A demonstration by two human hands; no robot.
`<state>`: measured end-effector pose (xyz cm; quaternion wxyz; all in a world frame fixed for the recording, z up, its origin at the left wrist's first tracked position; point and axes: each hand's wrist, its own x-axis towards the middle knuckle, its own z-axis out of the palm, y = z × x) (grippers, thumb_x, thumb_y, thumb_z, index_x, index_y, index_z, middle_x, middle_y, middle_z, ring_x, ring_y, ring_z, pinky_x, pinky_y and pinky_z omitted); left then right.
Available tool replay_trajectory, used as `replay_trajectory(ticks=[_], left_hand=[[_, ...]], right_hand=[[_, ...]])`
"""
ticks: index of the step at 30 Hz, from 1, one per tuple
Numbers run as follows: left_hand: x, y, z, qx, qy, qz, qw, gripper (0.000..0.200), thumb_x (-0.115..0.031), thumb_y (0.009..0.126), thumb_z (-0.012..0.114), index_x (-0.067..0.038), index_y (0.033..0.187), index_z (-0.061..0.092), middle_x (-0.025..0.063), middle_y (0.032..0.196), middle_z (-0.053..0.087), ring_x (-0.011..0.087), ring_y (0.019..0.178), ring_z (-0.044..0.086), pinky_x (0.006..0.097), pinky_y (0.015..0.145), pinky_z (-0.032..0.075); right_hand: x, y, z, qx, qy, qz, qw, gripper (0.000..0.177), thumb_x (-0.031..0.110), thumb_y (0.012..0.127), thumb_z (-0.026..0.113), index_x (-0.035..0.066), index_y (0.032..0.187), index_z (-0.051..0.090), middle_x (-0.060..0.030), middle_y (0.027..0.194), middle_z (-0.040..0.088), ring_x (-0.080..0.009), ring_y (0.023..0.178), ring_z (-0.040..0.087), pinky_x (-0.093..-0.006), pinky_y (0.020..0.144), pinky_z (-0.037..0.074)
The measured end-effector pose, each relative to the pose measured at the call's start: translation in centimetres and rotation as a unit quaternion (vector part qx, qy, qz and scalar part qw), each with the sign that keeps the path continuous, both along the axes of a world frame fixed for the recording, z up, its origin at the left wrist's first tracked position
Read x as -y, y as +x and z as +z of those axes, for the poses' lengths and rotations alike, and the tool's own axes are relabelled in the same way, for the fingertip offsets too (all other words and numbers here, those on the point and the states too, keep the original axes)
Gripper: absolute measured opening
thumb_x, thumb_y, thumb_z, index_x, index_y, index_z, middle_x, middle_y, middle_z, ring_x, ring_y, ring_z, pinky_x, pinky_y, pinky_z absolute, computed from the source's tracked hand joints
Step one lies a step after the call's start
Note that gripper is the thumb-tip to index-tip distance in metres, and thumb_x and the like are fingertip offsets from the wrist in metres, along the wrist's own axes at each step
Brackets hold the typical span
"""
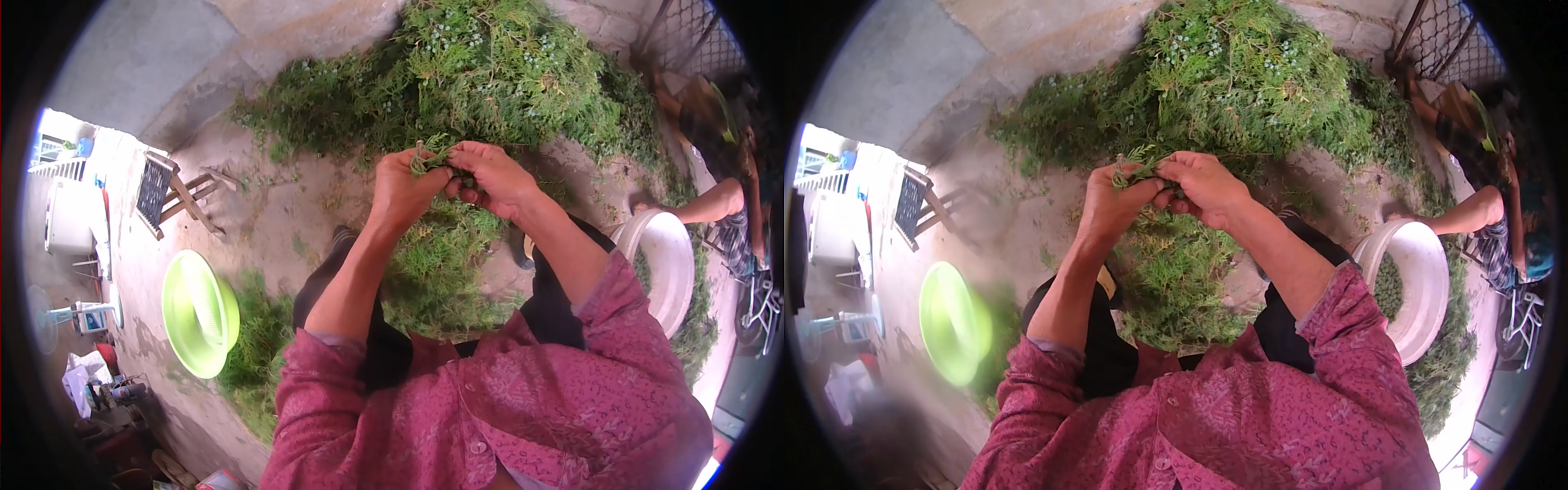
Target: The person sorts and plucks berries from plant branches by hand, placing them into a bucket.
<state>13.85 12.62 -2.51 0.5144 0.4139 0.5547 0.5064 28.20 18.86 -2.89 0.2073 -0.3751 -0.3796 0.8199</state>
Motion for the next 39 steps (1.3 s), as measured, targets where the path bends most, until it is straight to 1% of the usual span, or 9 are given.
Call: replay_trajectory(ticks=[16, 18, 22, 24, 26, 28, 31, 32, 39], left_hand=[[0.0, -1.5, 2.9, 0.125, 0.014, 0.059, 0.990, 0.011, -0.013, 0.075, 0.066, -0.011, 0.072, 0.056, -0.0069, 0.057, 0.042, 0.0048, 0.047, 0.034, 0.0228, 0.043, 0.028], [-0.1, -2.5, 3.0, 0.217, 0.023, 0.051, 0.975, 0.016, -0.012, 0.075, 0.066, -0.013, 0.068, 0.051, -0.0071, 0.055, 0.038, 0.0054, 0.046, 0.031, 0.0242, 0.044, 0.026], [-0.4, -3.7, 2.9, 0.302, 0.020, 0.044, 0.952, 0.017, -0.014, 0.076, 0.066, -0.014, 0.068, 0.051, -0.0064, 0.052, 0.037, 0.0063, 0.045, 0.030, 0.0252, 0.046, 0.027], [-0.4, -4.0, 3.1, 0.321, 0.017, 0.060, 0.945, 0.016, -0.014, 0.077, 0.065, -0.013, 0.068, 0.051, -0.0060, 0.052, 0.037, 0.0065, 0.044, 0.030, 0.0249, 0.046, 0.027], [-0.5, -4.5, 2.9, 0.330, 0.006, 0.063, 0.942, 0.015, -0.015, 0.079, 0.064, -0.013, 0.069, 0.052, -0.0057, 0.051, 0.039, 0.0067, 0.044, 0.031, 0.0251, 0.046, 0.028], [-0.5, -4.6, 2.9, 0.326, 0.019, 0.070, 0.943, 0.016, -0.015, 0.080, 0.063, -0.013, 0.068, 0.051, -0.0056, 0.051, 0.039, 0.0068, 0.045, 0.032, 0.0256, 0.046, 0.029], [-0.2, -4.5, 2.9, 0.325, 0.015, 0.043, 0.945, 0.016, -0.016, 0.079, 0.063, -0.013, 0.068, 0.051, -0.0059, 0.051, 0.039, 0.0069, 0.045, 0.032, 0.0260, 0.046, 0.029], [-0.2, -4.4, 2.7, 0.322, 0.007, 0.046, 0.945, 0.016, -0.016, 0.079, 0.063, -0.013, 0.068, 0.051, -0.0059, 0.052, 0.039, 0.0069, 0.045, 0.032, 0.0261, 0.046, 0.029], [-0.5, -4.1, 2.4, 0.319, -0.003, 0.046, 0.946, 0.020, -0.017, 0.078, 0.064, -0.015, 0.065, 0.050, -0.0063, 0.052, 0.038, 0.0070, 0.045, 0.032, 0.0263, 0.046, 0.030]], right_hand=[[-2.0, 7.9, 0.9, -0.165, 0.047, -0.104, 0.980, 0.009, 0.008, 0.083, 0.056, 0.006, 0.090, 0.052, -0.0027, 0.074, 0.053, -0.0014, 0.051, 0.039, -0.0132, 0.035, 0.025], [0.0, 12.2, 4.8, -0.071, 0.117, -0.311, 0.940, 0.005, 0.005, 0.083, 0.054, 0.007, 0.082, 0.049, -0.0012, 0.069, 0.049, -0.0033, 0.049, 0.038, -0.0147, 0.036, 0.023], [2.1, 27.5, 2.8, 0.136, 0.265, -0.485, 0.822, 0.022, 0.009, 0.085, 0.052, 0.000, 0.105, 0.052, -0.0073, 0.083, 0.058, -0.0083, 0.063, 0.053, -0.0163, 0.040, 0.032], [3.5, 34.6, 0.7, 0.468, 0.309, -0.403, 0.724, 0.035, 0.016, 0.081, 0.056, 0.000, 0.111, 0.051, -0.0123, 0.089, 0.060, -0.0192, 0.077, 0.061, -0.0252, 0.052, 0.046], [5.3, 40.8, -3.4, 0.794, 0.406, -0.052, 0.449, 0.048, 0.023, 0.073, 0.061, 0.003, 0.116, 0.051, -0.0168, 0.094, 0.061, -0.0302, 0.090, 0.060, -0.0376, 0.073, 0.049], [6.8, 41.4, -4.5, 0.835, 0.402, 0.022, 0.374, 0.057, 0.027, 0.068, 0.063, 0.006, 0.119, 0.050, -0.0182, 0.097, 0.061, -0.0348, 0.092, 0.058, -0.0417, 0.085, 0.044], [2.8, 36.6, -2.0, 0.726, 0.351, 0.051, 0.589, 0.039, 0.025, 0.073, 0.059, 0.000, 0.103, 0.060, -0.0181, 0.092, 0.063, -0.0306, 0.088, 0.060, -0.0345, 0.080, 0.045], [3.5, 30.0, 1.3, 0.615, 0.349, -0.122, 0.697, 0.034, 0.024, 0.075, 0.058, -0.001, 0.098, 0.062, -0.0175, 0.091, 0.064, -0.0275, 0.087, 0.060, -0.0323, 0.078, 0.045], [0.0, 6.7, 4.2, 0.219, 0.395, 0.085, 0.888, 0.036, 0.023, 0.082, 0.059, -0.002, 0.108, 0.056, -0.0065, 0.093, 0.061, -0.0135, 0.083, 0.055, -0.0257, 0.075, 0.044]])
